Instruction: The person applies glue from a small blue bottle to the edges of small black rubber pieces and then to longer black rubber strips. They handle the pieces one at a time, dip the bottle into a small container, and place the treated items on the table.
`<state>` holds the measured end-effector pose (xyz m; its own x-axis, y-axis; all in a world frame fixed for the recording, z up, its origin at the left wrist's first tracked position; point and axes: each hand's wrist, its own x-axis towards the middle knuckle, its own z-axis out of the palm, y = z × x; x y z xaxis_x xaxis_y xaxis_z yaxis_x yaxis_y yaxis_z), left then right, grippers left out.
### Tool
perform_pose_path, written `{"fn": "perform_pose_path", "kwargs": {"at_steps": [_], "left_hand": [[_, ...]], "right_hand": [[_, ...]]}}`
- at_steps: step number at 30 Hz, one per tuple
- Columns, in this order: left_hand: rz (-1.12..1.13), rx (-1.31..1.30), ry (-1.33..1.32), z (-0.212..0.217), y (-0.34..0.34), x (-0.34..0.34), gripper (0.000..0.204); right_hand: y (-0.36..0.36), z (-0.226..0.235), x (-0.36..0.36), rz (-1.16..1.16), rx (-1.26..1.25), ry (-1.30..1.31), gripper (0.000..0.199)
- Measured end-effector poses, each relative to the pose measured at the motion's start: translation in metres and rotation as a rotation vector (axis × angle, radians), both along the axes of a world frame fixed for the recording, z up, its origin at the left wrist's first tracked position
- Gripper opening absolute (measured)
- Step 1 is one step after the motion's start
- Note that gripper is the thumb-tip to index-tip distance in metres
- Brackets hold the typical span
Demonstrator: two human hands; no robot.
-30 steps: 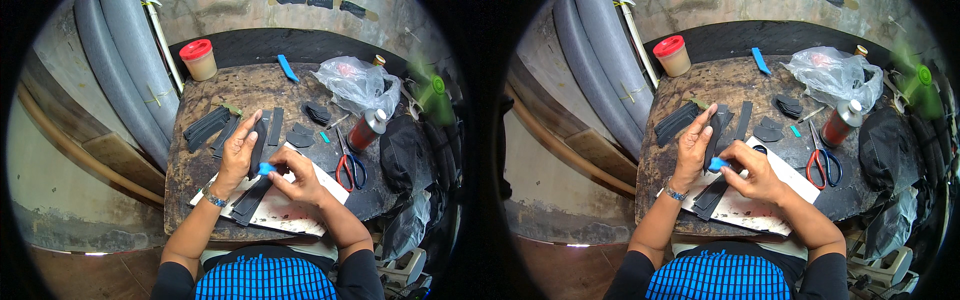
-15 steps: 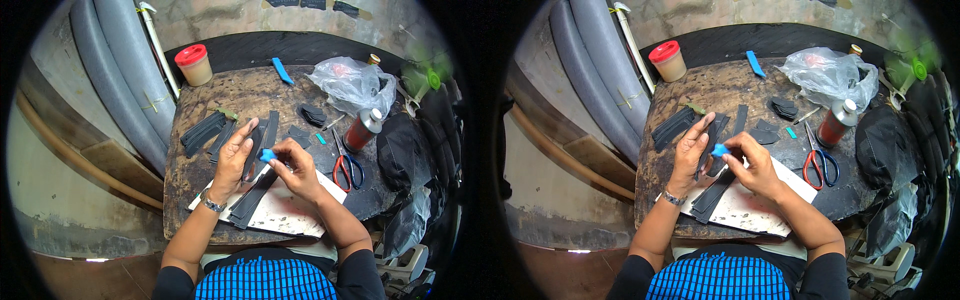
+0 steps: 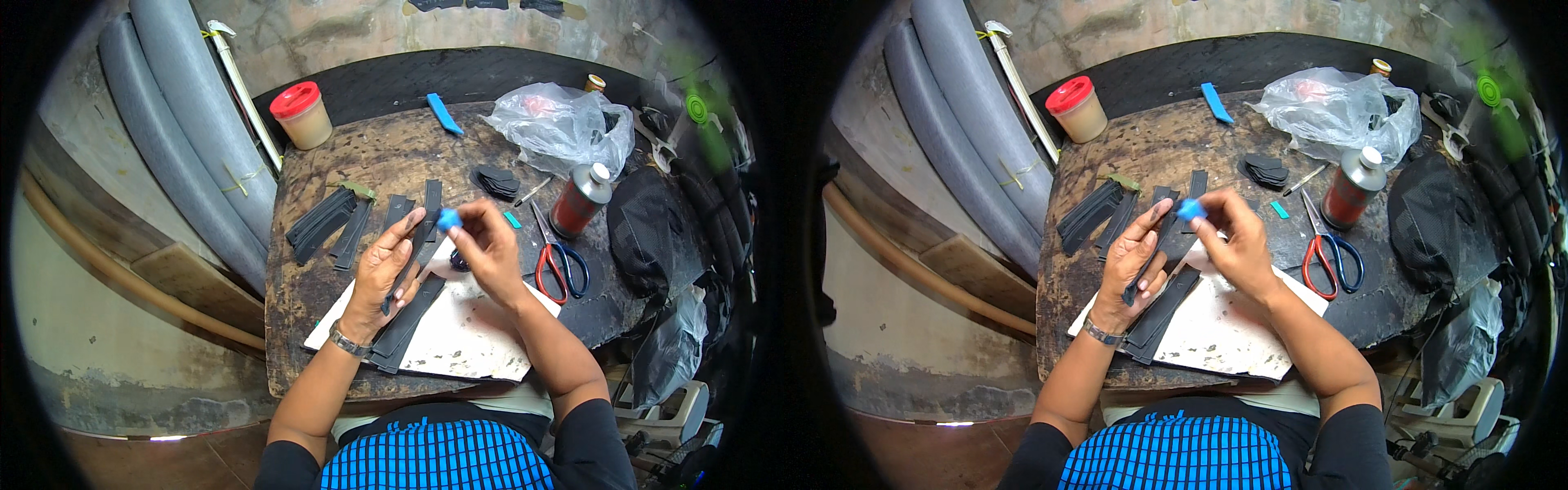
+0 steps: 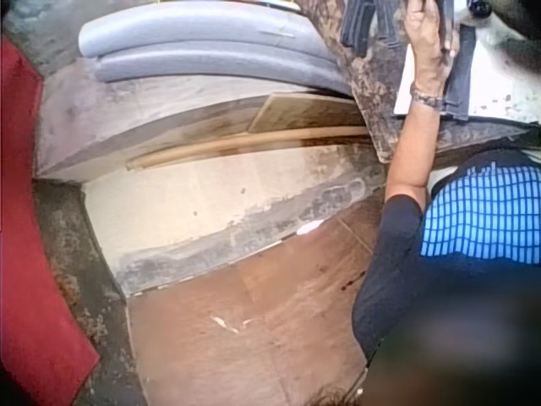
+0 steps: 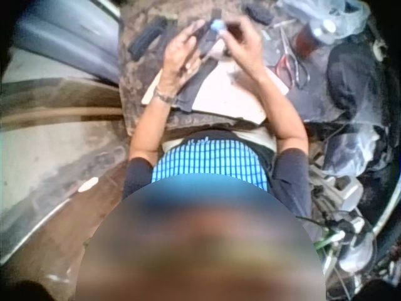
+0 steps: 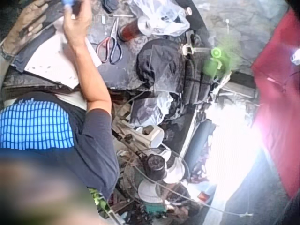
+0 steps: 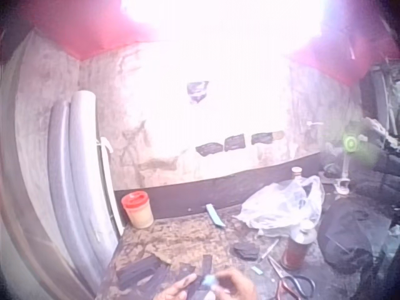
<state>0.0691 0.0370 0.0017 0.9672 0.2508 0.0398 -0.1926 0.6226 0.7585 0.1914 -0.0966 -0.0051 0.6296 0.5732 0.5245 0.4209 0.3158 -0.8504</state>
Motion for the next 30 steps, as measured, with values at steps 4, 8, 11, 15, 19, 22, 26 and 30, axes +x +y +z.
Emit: {"fn": "perform_pose_path", "kwargs": {"at_steps": [4, 8, 11, 15, 19, 22, 26, 30], "left_hand": [[-0.025, 0.070, 0.022, 0.000, 0.004, -0.003, 0.045], [0.190, 0.507, 0.146, -0.002, 0.046, 0.002, 0.041], [0.357, 1.061, 0.242, -0.008, 0.091, 0.031, 0.040], [0.259, 1.372, 0.278, -0.035, 0.100, 0.053, 0.046], [0.230, 1.711, 0.225, -0.048, 0.093, 0.051, 0.049], [0.325, 2.085, 0.276, -0.046, 0.086, 0.042, 0.048], [0.459, 2.050, 0.351, -0.026, 0.069, 0.022, 0.033], [0.054, 1.471, 0.313, -0.009, 0.027, -0.022, 0.036]], "right_hand": [[-0.003, 0.001, -0.010, 0.136, -0.037, -0.375, 0.019], [0.001, -0.001, 0.003, -0.183, -0.056, -0.111, 0.015], [0.002, -0.004, 0.017, -0.227, 0.023, 0.083, 0.015], [0.004, -0.009, 0.026, -0.253, 0.044, 0.053, 0.015], [0.002, -0.012, 0.030, -0.270, 0.010, 0.056, 0.015], [0.001, -0.012, 0.028, -0.252, 0.019, 0.082, 0.015], [0.002, -0.009, 0.026, -0.250, 0.006, 0.070, 0.014], [0.001, -0.007, 0.025, -0.263, -0.002, 0.067, 0.015]]}}
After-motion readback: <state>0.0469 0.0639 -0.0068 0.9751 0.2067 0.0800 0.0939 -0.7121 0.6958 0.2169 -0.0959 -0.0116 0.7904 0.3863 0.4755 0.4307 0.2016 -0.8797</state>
